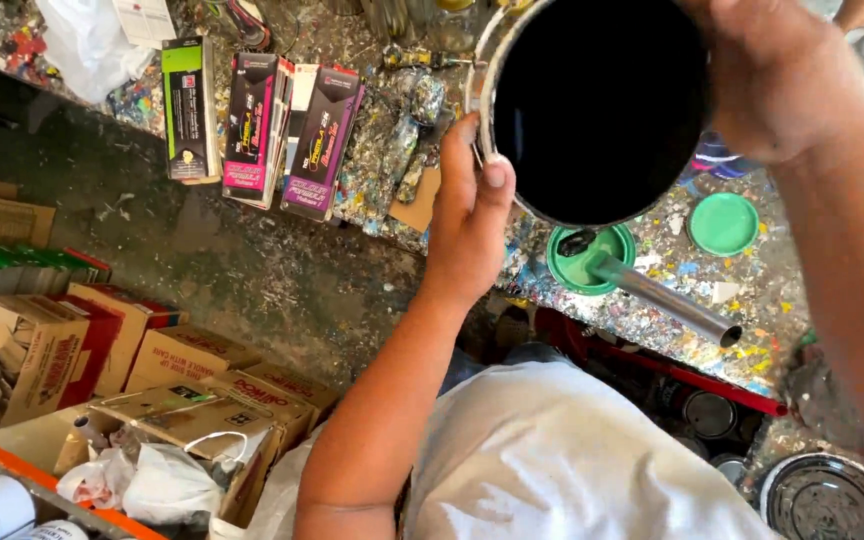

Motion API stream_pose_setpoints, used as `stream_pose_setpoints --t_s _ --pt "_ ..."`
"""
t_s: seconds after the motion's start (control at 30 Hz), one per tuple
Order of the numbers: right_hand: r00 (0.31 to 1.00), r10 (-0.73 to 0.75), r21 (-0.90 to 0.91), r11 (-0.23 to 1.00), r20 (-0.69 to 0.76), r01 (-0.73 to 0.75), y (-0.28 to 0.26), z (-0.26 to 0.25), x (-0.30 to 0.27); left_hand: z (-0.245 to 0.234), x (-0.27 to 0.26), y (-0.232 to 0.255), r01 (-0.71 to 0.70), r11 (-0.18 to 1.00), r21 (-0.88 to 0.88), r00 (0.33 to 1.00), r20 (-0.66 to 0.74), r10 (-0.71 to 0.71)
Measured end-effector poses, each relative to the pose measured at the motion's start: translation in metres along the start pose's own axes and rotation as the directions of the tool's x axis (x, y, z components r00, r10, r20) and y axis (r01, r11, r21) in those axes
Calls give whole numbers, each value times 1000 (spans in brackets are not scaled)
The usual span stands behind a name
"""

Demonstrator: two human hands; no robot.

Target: The person is mixing green paint in a small cup using a metal rod and pouring black paint from a large container into a bucket at a paint shop mixing station.

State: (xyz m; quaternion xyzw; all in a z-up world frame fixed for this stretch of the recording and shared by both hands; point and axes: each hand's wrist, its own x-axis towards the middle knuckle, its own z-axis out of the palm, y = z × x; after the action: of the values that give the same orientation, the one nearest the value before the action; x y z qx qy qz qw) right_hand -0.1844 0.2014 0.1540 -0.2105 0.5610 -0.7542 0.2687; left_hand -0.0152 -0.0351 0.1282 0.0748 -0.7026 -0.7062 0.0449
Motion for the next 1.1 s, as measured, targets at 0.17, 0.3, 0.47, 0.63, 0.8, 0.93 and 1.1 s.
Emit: stream_pose_setpoints --t_s 0.17,0.3,0.47,0.63,0.8,0.93,1.1 --pt "992 -71 -67 995 100 78 24 -98 -2 -9 3 62 99 991 -89 993 73 -92" --pt "964 -146 -165 969 221 185 56 -170 -3 -8 7 74 221 972 -86 974 72 -215" --pt "920 -205 -255 920 333 297 103 -221 1 -10 13 68 252 961 -114 967 75 -245" --pt "957 -34 -708 666 288 236 82 -185 0 -24 25 76 151 988 1 987 50 -151" --pt "959 132 -802 528 -250 -281 6 -3 17 -33 56 65 339 941 8 940 -52 -338" --pt "840 349 -329 804 -414 -496 3 66 20 -39 83 26 429 903 4 902 -58 -428" --pt "834 379 -225 842 -400 -490 67 35 17 -44 105 -32 369 923 111 929 -18 -370"
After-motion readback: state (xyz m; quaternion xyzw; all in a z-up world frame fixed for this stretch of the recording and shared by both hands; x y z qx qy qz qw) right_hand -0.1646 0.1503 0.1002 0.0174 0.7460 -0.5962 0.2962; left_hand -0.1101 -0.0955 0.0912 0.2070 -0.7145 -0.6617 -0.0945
